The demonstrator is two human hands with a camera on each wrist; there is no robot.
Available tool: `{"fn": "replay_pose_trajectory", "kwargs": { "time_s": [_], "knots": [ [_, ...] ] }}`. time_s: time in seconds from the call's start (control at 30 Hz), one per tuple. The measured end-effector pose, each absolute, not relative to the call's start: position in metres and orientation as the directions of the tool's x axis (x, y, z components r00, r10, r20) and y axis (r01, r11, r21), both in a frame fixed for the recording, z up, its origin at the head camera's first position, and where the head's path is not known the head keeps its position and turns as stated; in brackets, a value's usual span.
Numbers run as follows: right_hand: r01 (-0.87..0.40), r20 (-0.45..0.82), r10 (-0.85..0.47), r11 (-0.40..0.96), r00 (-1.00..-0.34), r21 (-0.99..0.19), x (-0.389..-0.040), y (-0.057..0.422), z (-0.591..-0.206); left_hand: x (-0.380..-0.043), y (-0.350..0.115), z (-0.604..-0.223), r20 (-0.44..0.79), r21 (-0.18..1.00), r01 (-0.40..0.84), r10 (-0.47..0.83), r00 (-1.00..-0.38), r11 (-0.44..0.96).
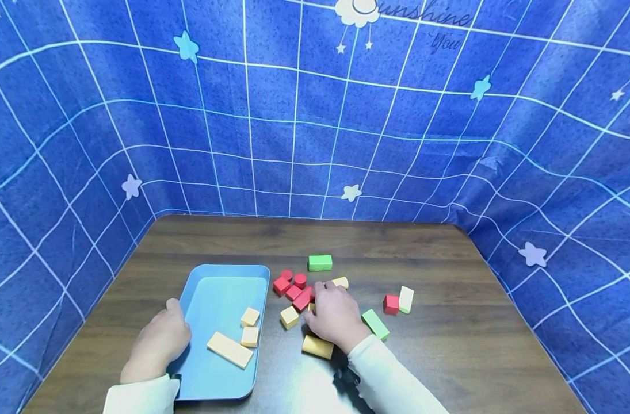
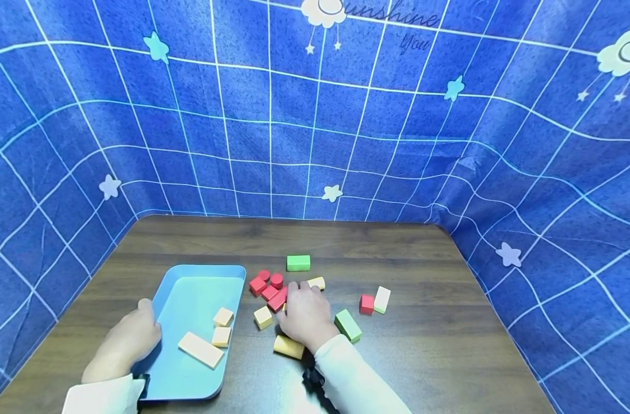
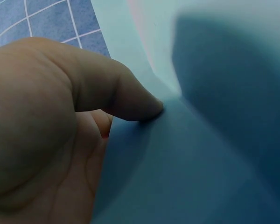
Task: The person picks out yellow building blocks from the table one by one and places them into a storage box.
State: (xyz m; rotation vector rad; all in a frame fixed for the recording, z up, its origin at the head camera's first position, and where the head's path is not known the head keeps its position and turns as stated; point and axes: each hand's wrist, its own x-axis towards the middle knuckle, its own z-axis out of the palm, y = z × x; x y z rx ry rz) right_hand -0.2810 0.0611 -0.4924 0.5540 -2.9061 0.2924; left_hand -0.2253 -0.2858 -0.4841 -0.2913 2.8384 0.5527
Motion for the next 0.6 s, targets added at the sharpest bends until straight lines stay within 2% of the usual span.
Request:
{"fn": "replay_pose_trajectory", "kwargs": {
  "time_s": [0.6],
  "knots": [
    [-0.339,0.11,-0.324,0.928,-0.94,-0.158,-0.278,0.068,-0.477,-0.227,-0.289,-0.479,-0.261,0.36,-0.231,-0.14,-0.955,0.904]
  ]
}}
